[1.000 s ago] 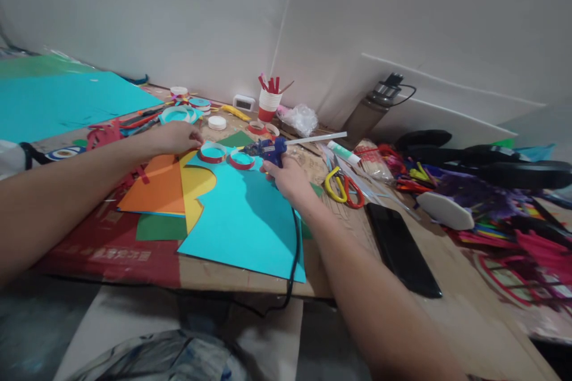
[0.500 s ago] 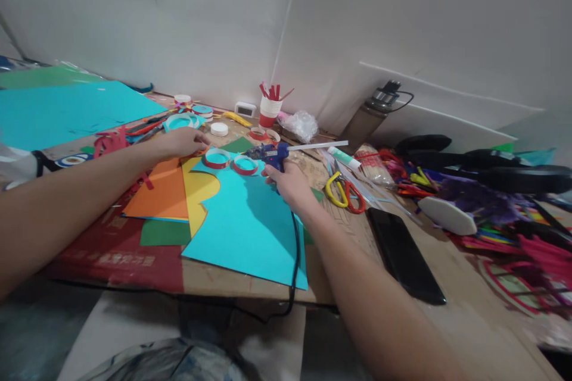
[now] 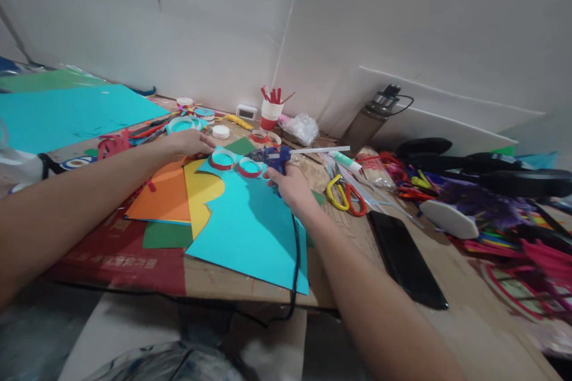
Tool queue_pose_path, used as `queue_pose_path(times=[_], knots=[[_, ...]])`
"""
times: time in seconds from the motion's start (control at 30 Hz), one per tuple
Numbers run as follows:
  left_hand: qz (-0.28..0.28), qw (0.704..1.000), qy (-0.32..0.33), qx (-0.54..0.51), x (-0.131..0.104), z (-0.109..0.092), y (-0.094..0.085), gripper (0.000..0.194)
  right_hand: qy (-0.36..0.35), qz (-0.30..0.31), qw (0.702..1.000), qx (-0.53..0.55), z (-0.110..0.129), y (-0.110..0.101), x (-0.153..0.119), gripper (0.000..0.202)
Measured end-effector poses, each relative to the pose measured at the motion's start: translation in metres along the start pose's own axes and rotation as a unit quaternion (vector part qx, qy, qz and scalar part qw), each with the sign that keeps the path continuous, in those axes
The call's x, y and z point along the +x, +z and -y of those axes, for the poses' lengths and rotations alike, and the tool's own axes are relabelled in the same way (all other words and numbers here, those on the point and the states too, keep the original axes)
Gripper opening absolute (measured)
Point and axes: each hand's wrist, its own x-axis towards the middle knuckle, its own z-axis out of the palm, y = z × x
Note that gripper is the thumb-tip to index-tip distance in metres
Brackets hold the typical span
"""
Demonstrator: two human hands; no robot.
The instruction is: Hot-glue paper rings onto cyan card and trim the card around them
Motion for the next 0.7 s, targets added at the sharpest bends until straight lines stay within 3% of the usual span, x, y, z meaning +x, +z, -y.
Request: queue_pose_path(times=[0.23,0.33,0.53,0.7], knots=[[-0.002,1.000,0.010,0.010,-0.002,-0.003,0.001,0.015,0.012,-0.010,1.000,0.006,0.010,0.001,-0.006,0.019],[-0.028,0.999,0.011,0.016,-0.007,-0.007,0.002,0.015,0.001,-0.010,1.000,0.007,0.008,-0.001,-0.005,0.022],[-0.100,0.991,0.088,0.025,-0.020,-0.014,0.000,0.010,-0.020,-0.022,0.999,0.017,0.010,-0.006,-0.007,0.022],[-0.009,0.994,-0.014,-0.110,-0.039,-0.025,0.005,0.013,-0.022,-0.052,0.995,-0.080,0.033,-0.011,-0.022,0.024]])
